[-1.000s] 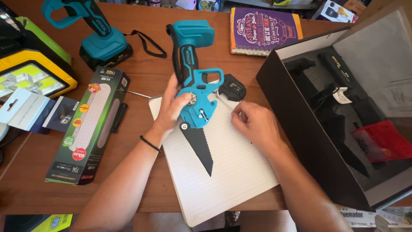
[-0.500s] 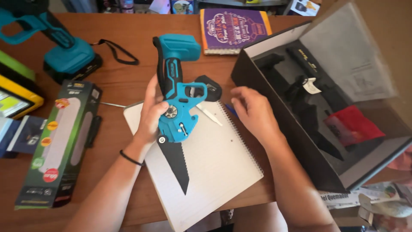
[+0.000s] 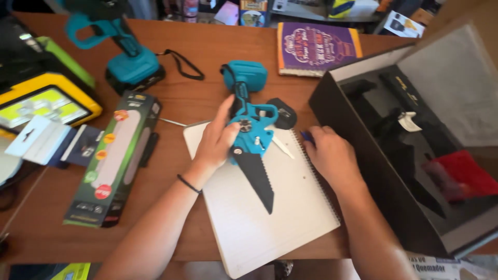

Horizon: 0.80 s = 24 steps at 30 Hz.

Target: Unboxing and adjusting a mini handheld chainsaw using a small tool

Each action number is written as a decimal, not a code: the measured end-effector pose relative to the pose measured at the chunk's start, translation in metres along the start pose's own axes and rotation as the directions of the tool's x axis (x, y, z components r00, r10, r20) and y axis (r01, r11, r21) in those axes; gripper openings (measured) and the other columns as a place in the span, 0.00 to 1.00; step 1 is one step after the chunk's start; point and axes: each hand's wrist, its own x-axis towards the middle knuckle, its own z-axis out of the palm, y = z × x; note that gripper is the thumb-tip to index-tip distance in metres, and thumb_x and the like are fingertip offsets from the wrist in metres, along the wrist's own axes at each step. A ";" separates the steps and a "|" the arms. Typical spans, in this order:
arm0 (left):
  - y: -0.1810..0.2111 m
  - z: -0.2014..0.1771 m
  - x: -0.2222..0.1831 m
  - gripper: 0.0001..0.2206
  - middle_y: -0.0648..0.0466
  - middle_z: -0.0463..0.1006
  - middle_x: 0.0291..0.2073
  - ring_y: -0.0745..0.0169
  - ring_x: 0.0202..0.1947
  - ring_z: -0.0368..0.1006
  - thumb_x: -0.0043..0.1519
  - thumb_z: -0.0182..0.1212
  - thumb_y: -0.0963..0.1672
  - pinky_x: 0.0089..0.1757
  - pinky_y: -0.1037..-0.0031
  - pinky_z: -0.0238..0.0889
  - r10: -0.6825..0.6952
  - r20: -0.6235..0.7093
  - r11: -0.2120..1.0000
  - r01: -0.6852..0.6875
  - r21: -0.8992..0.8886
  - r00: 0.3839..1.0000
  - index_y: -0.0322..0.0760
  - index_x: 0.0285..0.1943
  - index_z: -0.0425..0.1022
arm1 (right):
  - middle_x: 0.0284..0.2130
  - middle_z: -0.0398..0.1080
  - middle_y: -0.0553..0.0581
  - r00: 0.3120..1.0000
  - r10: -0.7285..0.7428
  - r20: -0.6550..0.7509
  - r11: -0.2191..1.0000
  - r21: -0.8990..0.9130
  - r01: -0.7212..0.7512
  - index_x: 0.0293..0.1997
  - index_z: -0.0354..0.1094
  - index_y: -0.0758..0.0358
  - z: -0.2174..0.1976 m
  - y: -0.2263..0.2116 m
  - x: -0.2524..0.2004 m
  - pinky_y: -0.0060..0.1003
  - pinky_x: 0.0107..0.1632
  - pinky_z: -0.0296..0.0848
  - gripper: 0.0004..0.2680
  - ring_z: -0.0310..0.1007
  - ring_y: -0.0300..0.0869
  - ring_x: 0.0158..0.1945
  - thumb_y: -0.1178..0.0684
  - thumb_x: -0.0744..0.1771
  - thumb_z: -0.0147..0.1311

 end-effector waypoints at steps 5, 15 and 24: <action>0.011 -0.017 0.002 0.26 0.55 0.82 0.37 0.44 0.40 0.79 0.64 0.42 0.59 0.42 0.55 0.69 0.055 -0.072 0.896 -0.018 0.444 0.996 0.60 0.71 0.64 | 0.36 0.74 0.57 0.996 -0.018 -0.087 1.000 0.013 0.020 0.54 0.73 0.54 -0.006 -0.008 -0.001 0.50 0.41 0.80 0.13 0.81 0.55 0.40 0.44 0.67 0.55; -0.012 -0.037 0.012 0.20 0.70 0.70 0.28 0.70 0.29 0.75 0.63 0.49 0.63 0.31 0.79 0.67 0.371 -0.155 0.668 -0.147 0.730 0.916 0.63 0.53 0.76 | 0.33 0.71 0.51 0.964 -0.042 -0.264 0.998 0.042 0.055 0.52 0.74 0.51 0.004 -0.007 0.001 0.46 0.38 0.80 0.12 0.80 0.50 0.36 0.41 0.67 0.58; -0.003 -0.084 0.011 0.16 0.53 0.78 0.37 0.47 0.36 0.80 0.59 0.60 0.52 0.36 0.60 0.73 0.079 -0.174 0.452 0.120 0.884 0.982 0.47 0.52 0.80 | 0.31 0.69 0.44 0.906 -0.115 -0.408 0.992 0.007 0.129 0.49 0.75 0.47 0.002 -0.009 -0.001 0.38 0.33 0.78 0.09 0.79 0.43 0.31 0.43 0.67 0.59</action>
